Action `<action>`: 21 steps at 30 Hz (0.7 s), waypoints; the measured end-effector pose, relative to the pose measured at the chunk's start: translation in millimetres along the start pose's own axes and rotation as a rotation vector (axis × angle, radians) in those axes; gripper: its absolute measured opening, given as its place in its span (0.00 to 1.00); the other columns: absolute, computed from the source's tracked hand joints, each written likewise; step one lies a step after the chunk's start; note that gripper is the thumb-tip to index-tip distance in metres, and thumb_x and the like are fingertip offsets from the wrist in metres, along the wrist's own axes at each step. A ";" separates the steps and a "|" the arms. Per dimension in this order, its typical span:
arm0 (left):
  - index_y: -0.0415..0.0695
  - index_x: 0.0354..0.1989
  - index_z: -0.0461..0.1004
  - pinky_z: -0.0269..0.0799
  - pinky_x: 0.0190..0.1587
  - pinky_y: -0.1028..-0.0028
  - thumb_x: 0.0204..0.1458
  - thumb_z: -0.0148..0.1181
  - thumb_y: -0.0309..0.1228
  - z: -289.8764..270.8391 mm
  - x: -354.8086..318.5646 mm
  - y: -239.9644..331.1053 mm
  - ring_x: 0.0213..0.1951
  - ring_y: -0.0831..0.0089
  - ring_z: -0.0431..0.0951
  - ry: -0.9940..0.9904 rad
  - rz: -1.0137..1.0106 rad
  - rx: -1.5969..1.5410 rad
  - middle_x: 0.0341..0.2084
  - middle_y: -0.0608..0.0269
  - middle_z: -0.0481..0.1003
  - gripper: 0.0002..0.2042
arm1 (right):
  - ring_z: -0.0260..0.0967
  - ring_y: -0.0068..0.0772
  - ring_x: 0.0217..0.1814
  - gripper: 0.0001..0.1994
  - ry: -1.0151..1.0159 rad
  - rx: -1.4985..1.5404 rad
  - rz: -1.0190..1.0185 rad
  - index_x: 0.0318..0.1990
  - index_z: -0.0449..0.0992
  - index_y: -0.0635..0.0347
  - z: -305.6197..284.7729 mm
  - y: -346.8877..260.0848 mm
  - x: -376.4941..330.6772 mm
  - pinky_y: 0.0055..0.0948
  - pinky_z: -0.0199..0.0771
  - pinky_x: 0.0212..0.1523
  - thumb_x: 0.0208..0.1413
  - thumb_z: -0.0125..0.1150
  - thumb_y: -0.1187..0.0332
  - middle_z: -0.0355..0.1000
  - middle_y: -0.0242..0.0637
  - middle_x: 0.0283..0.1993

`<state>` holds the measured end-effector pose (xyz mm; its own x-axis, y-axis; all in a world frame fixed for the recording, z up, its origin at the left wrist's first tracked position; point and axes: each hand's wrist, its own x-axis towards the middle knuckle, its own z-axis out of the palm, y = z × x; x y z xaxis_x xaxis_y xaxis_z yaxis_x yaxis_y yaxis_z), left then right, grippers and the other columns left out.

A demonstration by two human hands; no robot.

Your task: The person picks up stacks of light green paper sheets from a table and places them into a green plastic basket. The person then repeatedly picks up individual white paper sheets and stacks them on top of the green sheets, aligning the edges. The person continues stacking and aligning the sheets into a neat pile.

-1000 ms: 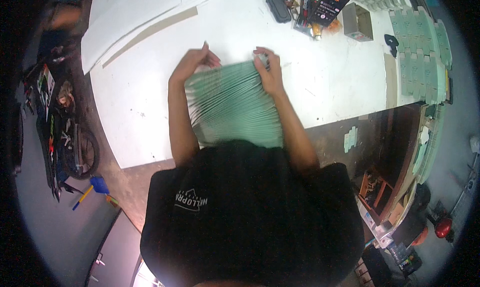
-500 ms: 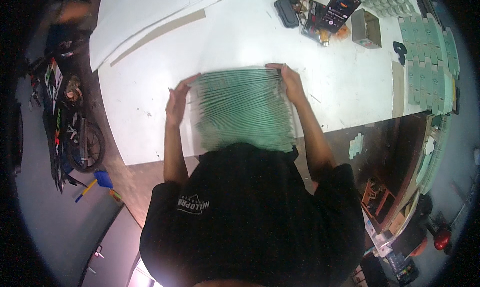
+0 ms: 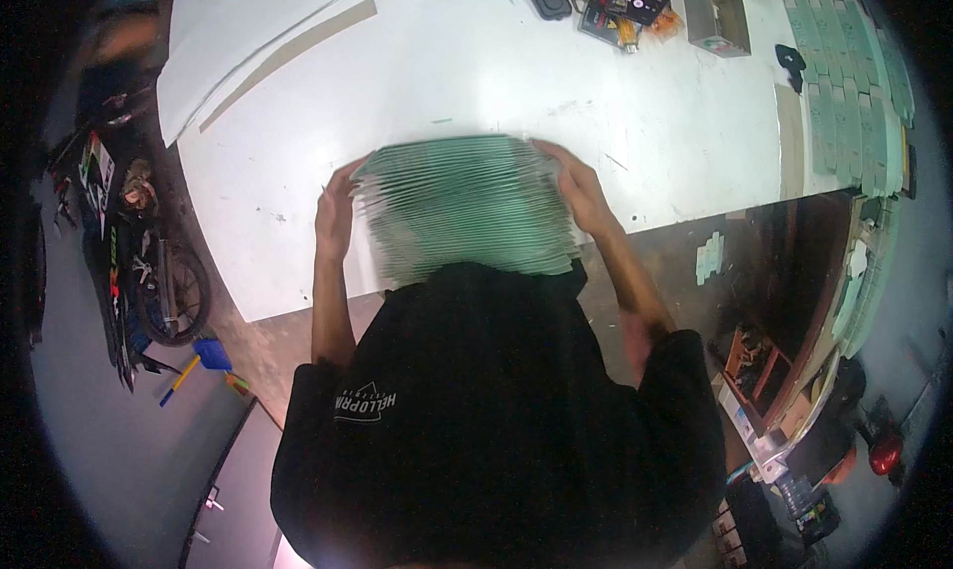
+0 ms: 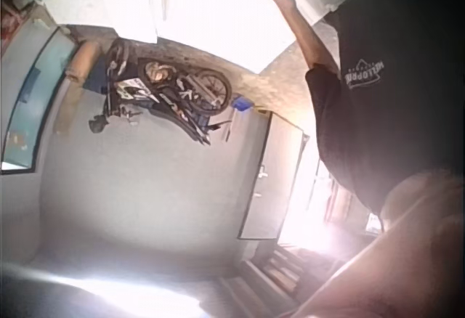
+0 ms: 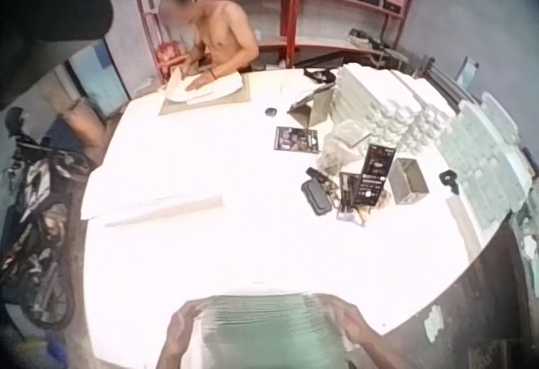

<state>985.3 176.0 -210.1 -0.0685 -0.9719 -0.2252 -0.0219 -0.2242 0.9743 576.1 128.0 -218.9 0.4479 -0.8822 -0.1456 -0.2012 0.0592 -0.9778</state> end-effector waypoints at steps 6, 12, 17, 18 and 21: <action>0.31 0.73 0.58 0.54 0.74 0.53 0.62 0.42 0.71 52.0 -44.4 -3.1 0.73 0.51 0.61 0.147 -0.032 -0.251 0.72 0.41 0.61 0.50 | 0.45 0.50 0.83 0.56 0.137 0.135 -0.036 0.77 0.51 0.71 41.2 1.4 -40.9 0.49 0.44 0.80 0.61 0.41 0.23 0.49 0.55 0.80; 0.33 0.76 0.55 0.53 0.75 0.54 0.63 0.47 0.63 55.6 -28.8 -1.5 0.74 0.52 0.59 0.052 0.113 -0.078 0.73 0.43 0.60 0.46 | 0.49 0.49 0.81 0.52 0.243 0.070 -0.098 0.77 0.51 0.70 32.1 3.6 -16.9 0.47 0.50 0.78 0.64 0.42 0.28 0.52 0.53 0.78; 0.35 0.78 0.49 0.56 0.74 0.57 0.61 0.48 0.66 36.4 -6.9 -10.6 0.72 0.52 0.62 0.062 0.080 -0.045 0.74 0.46 0.56 0.49 | 0.44 0.54 0.83 0.55 0.249 0.107 -0.016 0.79 0.48 0.68 25.8 24.1 3.4 0.51 0.41 0.80 0.62 0.40 0.24 0.48 0.56 0.80; 0.36 0.79 0.48 0.58 0.73 0.56 0.61 0.47 0.69 44.0 5.0 -15.1 0.71 0.53 0.63 0.120 0.092 -0.098 0.75 0.47 0.55 0.51 | 0.43 0.50 0.83 0.52 0.244 -0.130 -0.200 0.80 0.46 0.68 29.4 22.0 11.8 0.46 0.39 0.81 0.65 0.42 0.29 0.49 0.54 0.80; 0.37 0.79 0.47 0.60 0.72 0.58 0.64 0.39 0.70 49.8 2.8 31.3 0.72 0.54 0.60 0.067 0.185 -0.165 0.74 0.46 0.55 0.49 | 0.42 0.52 0.84 0.53 0.298 0.125 -0.196 0.80 0.45 0.67 31.8 -14.0 16.9 0.48 0.38 0.81 0.65 0.40 0.27 0.49 0.54 0.80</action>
<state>934.8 169.8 -180.5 0.0097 -0.9988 -0.0471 0.1480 -0.0452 0.9880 614.2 127.0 -212.5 0.1905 -0.9786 0.0784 -0.0211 -0.0839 -0.9962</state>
